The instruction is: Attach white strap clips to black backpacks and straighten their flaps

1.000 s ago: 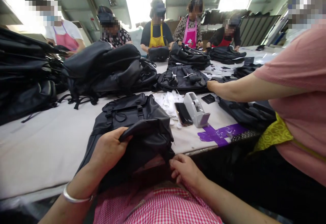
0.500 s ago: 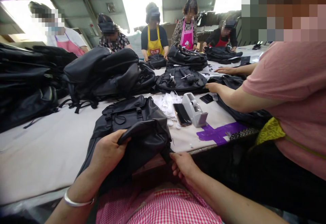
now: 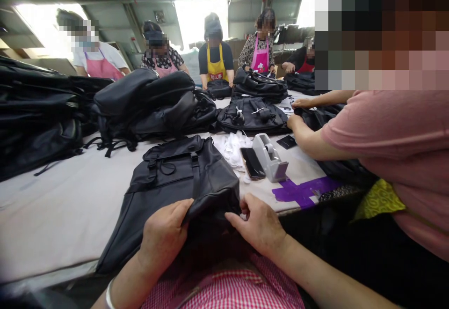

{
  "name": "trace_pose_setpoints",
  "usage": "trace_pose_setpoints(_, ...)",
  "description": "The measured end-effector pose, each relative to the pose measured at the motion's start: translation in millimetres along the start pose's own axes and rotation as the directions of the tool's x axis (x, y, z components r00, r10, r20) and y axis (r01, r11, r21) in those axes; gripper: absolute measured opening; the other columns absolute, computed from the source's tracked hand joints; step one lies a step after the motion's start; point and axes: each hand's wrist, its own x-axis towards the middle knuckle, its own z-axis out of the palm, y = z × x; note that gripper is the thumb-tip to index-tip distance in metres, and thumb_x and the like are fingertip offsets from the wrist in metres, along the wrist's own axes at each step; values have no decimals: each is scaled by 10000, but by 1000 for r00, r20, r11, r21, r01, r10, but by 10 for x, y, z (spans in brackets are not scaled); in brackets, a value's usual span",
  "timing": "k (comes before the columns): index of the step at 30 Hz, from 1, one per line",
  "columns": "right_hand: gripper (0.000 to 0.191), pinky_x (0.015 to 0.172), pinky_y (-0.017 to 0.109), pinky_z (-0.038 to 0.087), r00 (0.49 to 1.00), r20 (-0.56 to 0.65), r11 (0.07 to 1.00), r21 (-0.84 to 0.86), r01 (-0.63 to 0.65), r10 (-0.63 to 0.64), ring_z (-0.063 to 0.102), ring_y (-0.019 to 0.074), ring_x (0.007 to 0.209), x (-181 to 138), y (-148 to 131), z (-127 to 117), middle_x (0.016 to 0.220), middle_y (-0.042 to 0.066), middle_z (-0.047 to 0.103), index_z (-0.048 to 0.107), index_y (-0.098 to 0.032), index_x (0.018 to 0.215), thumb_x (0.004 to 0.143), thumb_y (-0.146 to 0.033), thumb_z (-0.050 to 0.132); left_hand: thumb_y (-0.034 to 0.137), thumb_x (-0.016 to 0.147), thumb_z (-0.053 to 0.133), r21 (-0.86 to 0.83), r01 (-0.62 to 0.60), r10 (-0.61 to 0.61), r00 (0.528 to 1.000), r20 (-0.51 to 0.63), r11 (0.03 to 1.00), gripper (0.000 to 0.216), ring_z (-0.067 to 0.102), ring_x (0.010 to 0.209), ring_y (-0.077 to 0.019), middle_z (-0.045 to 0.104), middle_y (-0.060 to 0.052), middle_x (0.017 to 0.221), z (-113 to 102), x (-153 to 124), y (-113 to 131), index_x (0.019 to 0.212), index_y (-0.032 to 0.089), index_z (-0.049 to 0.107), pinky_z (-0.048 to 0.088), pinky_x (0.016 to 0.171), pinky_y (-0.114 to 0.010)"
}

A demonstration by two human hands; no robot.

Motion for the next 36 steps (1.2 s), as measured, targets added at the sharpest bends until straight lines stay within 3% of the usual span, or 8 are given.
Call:
trace_pose_setpoints(6,521,793,360,465,997,-81,1000,26,12,-10,624,268,948,108,73,256,1026,95,629,451,-196,1122,728,-417,710,5,740,481,-22,-122,120,990,-72,992,403,691,856,-242,735,-71,992,57,-71,55,1082,154,632,591,740,-392)
trace_pose_setpoints(17,298,634,279,425,987,155,999,-24,-41,44,645,232,796,449,519,472,854,58,686,551,-193,939,719,-348,680,72,925,352,91,-322,323,946,-1,942,348,675,1026,-272,701,-157,1139,383,-407,172,1117,93,642,583,831,-431)
trace_pose_setpoints(21,580,724,360,503,995,54,992,-91,89,-84,663,280,893,358,469,393,971,122,701,501,-128,1254,733,-307,683,111,962,290,108,-320,320,947,15,941,390,667,1050,-277,692,-168,1155,413,-473,185,1132,78,640,577,836,-430)
trace_pose_setpoints(24,705,979,511,432,861,-128,842,-322,432,-491,506,359,1252,219,289,299,1342,211,550,402,-147,1416,762,-189,662,127,971,289,102,-300,300,954,15,948,388,657,1064,-272,689,-160,1162,453,-508,212,1123,86,644,560,859,-419)
trace_pose_setpoints(26,638,1085,555,328,677,-22,625,-406,666,-736,361,346,1385,148,155,258,1478,133,446,455,-242,1403,797,-96,593,136,969,321,102,-287,286,958,24,953,357,644,1084,-267,682,-153,1175,459,-523,249,1125,88,640,541,888,-409)
trace_pose_setpoints(28,622,1106,517,339,557,144,488,-340,804,-818,394,293,1375,135,70,243,1452,69,497,502,-272,1371,799,-29,514,154,966,366,103,-272,268,962,58,957,322,622,1115,-258,668,-146,1199,397,-512,283,1146,88,624,514,928,-397)
trace_pose_setpoints(32,646,1048,420,462,585,302,563,-164,810,-753,567,239,1223,294,118,251,1315,68,623,591,-208,1285,682,-6,480,227,970,427,22,-282,266,927,264,959,327,567,1186,-217,631,-108,1265,-38,-441,191,1260,147,554,448,1014,-390)
trace_pose_setpoints(36,641,1008,367,513,568,331,557,-136,819,-754,610,204,1175,471,321,263,1279,38,651,615,-231,1259,689,7,445,275,881,597,-14,-135,127,885,448,991,488,552,1208,-227,603,-84,1315,-597,-566,-288,1349,226,470,435,1029,-445)
